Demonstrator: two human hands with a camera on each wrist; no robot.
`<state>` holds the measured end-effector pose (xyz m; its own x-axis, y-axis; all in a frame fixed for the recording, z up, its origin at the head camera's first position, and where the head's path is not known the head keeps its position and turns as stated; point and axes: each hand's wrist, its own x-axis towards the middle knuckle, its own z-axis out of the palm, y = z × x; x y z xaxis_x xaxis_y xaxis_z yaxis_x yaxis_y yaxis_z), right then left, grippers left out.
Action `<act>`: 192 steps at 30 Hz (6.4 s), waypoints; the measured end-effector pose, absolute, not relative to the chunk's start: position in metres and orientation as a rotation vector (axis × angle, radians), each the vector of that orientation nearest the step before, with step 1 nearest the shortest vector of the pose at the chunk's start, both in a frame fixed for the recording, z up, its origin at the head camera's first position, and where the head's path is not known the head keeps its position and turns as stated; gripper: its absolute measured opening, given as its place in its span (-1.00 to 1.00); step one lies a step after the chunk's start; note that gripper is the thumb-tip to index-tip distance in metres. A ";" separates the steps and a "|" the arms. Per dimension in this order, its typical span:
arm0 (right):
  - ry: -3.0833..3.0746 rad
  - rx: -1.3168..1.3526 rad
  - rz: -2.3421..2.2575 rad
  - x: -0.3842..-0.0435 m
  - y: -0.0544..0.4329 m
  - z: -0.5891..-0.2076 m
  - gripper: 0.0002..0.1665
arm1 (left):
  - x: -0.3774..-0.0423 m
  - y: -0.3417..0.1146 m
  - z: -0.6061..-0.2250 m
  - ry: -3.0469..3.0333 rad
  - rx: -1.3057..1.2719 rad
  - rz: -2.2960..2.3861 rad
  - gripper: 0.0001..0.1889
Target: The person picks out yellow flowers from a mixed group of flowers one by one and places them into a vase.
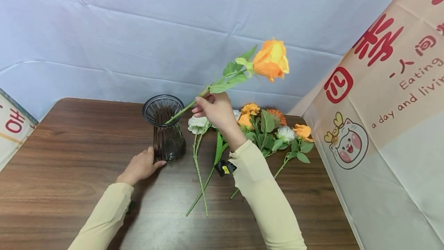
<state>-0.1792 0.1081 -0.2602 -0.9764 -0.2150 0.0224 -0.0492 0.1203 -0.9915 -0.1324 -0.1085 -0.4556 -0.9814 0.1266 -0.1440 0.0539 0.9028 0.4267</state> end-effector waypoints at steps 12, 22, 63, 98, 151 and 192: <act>2.371 -0.312 -1.687 -0.179 0.095 -0.273 -0.78 | -0.133 -0.108 -0.456 2.890 0.122 0.638 -0.42; 2.418 -0.354 -1.514 -0.179 0.093 -0.283 -0.72 | -0.133 -0.108 -0.460 2.899 0.121 0.637 -0.39; 2.344 -0.356 -1.586 -0.185 0.108 -0.301 -0.70 | -0.133 -0.108 -0.460 2.904 0.122 0.632 -0.40; 2.548 -0.011 -1.392 -0.153 0.224 -0.349 -0.72 | -0.133 -0.107 -0.457 2.880 0.097 0.640 -0.38; 2.416 0.504 -1.468 -0.166 0.286 -0.416 -0.75 | -0.134 -0.108 -0.461 2.915 0.125 0.647 -0.37; 2.212 0.443 -1.628 -0.157 0.283 -0.388 -0.70 | -0.133 -0.108 -0.463 2.911 0.117 0.648 -0.39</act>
<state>-0.1570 0.2833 -0.3876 -0.8868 0.0390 -0.4605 0.4513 0.2880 -0.8446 -0.1332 -0.1085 -0.4626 -0.9845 0.1101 -0.1362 0.0420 0.9033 0.4269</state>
